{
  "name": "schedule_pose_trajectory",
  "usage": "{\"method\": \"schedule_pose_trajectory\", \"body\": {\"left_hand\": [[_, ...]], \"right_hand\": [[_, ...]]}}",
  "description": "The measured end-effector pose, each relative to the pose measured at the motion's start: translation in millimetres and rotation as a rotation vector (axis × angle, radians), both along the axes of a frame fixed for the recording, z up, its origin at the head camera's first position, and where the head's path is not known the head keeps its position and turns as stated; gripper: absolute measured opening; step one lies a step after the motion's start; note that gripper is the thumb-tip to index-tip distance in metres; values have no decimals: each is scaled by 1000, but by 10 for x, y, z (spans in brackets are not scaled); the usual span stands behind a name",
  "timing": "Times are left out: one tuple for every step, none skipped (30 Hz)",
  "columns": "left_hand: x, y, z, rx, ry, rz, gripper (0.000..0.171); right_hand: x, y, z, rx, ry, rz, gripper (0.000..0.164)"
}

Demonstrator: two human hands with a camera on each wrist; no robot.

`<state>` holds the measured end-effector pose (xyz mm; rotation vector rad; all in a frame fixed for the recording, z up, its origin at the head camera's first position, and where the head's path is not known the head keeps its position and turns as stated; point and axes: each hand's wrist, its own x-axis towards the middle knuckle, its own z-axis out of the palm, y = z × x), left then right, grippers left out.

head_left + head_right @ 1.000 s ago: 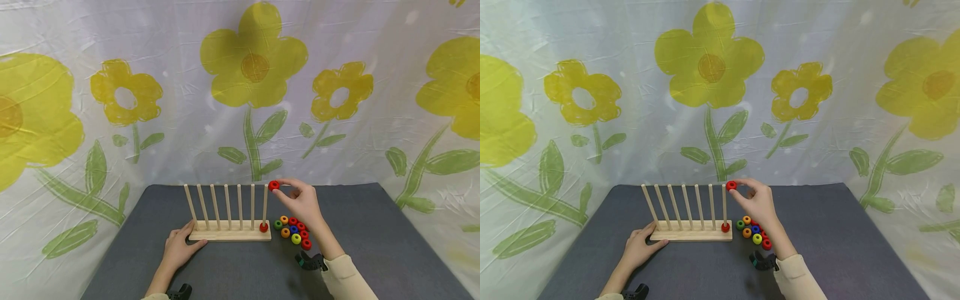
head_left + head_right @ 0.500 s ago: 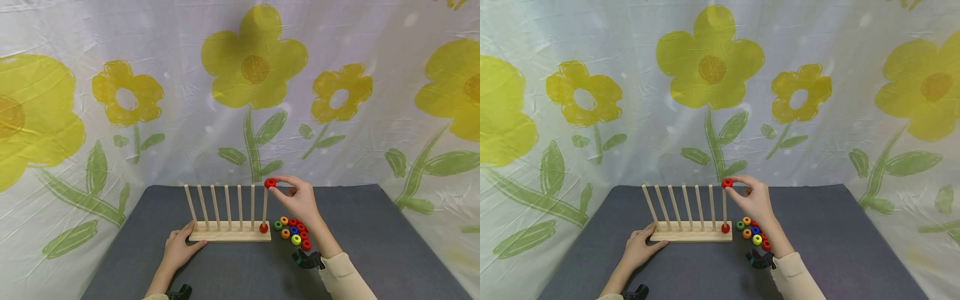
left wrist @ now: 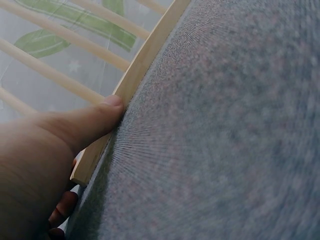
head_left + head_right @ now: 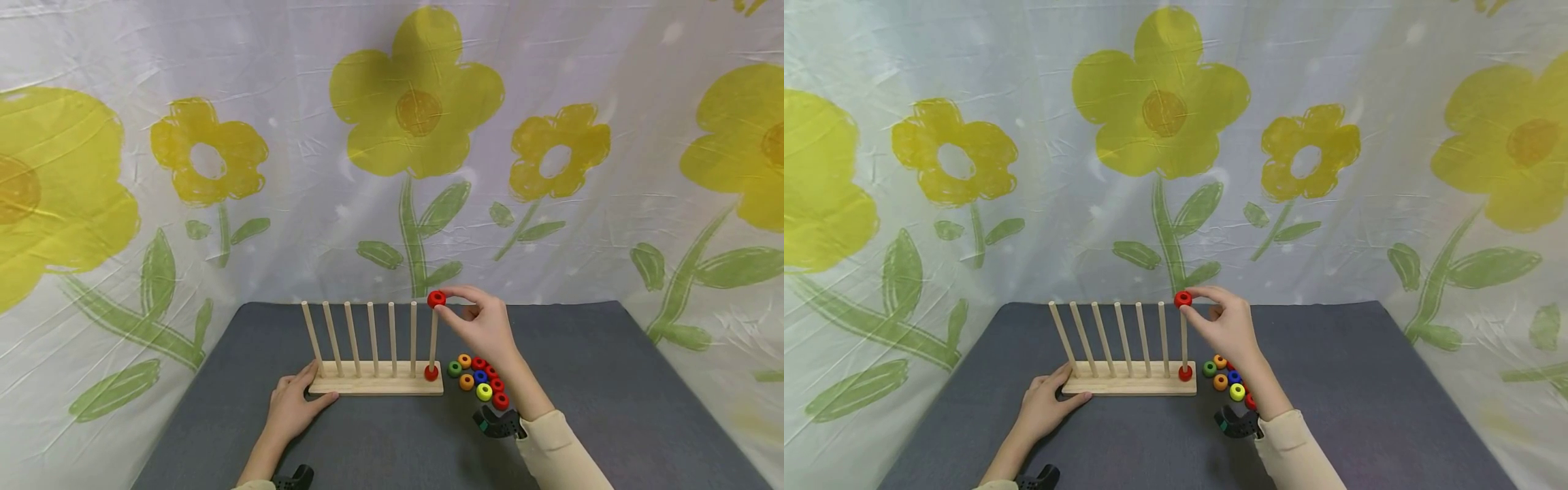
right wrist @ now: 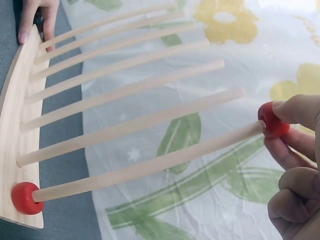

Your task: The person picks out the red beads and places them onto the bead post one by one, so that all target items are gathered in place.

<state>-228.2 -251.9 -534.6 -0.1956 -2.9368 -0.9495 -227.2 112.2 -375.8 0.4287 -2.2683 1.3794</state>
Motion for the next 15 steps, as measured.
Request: {"method": "schedule_pose_trajectory", "body": {"left_hand": [[-1, 0, -1, -2, -1, 1, 92], [0, -1, -2, -4, 0, 2, 92], [0, -1, -3, -5, 0, 2, 92], [-1, -1, -5, -7, 1, 3, 92], [-3, -2, -8, -9, 0, 2, 92], [-4, -3, -11, -10, 0, 2, 92], [-5, -3, -13, -11, 1, 2, 92], [-5, -4, -15, -10, 2, 2, 92], [-6, -5, -16, -10, 1, 1, 92], [-7, -6, -18, -11, 1, 1, 92], [-7, -6, -19, -11, 0, 1, 92], [-7, -6, -19, -10, 1, 1, 92], [-6, -6, -19, -10, 2, 1, 92], [-6, -6, -19, -9, 2, 1, 92], [-6, -6, -20, -9, 1, 2, 92]], "right_hand": [[2, 0, 1, 1, -3, -1, 29], [3, -1, 2, 3, -5, -1, 29], [5, -2, 3, 5, -7, -2, 29], [7, -3, 5, 7, -7, -2, 29], [7, -3, 5, 10, -7, -4, 29], [6, -3, 6, 12, -5, -5, 29], [6, -4, 4, 16, -3, -6, 29], [6, -5, 0, 21, -2, -8, 28], [6, -6, -5, 23, -3, -9, 28], [7, -6, -12, 25, -6, -9, 28], [8, -7, -21, 28, -8, -9, 27], [8, -7, -30, 32, -11, -12, 27], [10, -8, -41, 37, -16, -13, 27], [10, -8, -50, 42, -20, -16, 27], [10, -8, -60, 47, -25, -19, 27]]}}
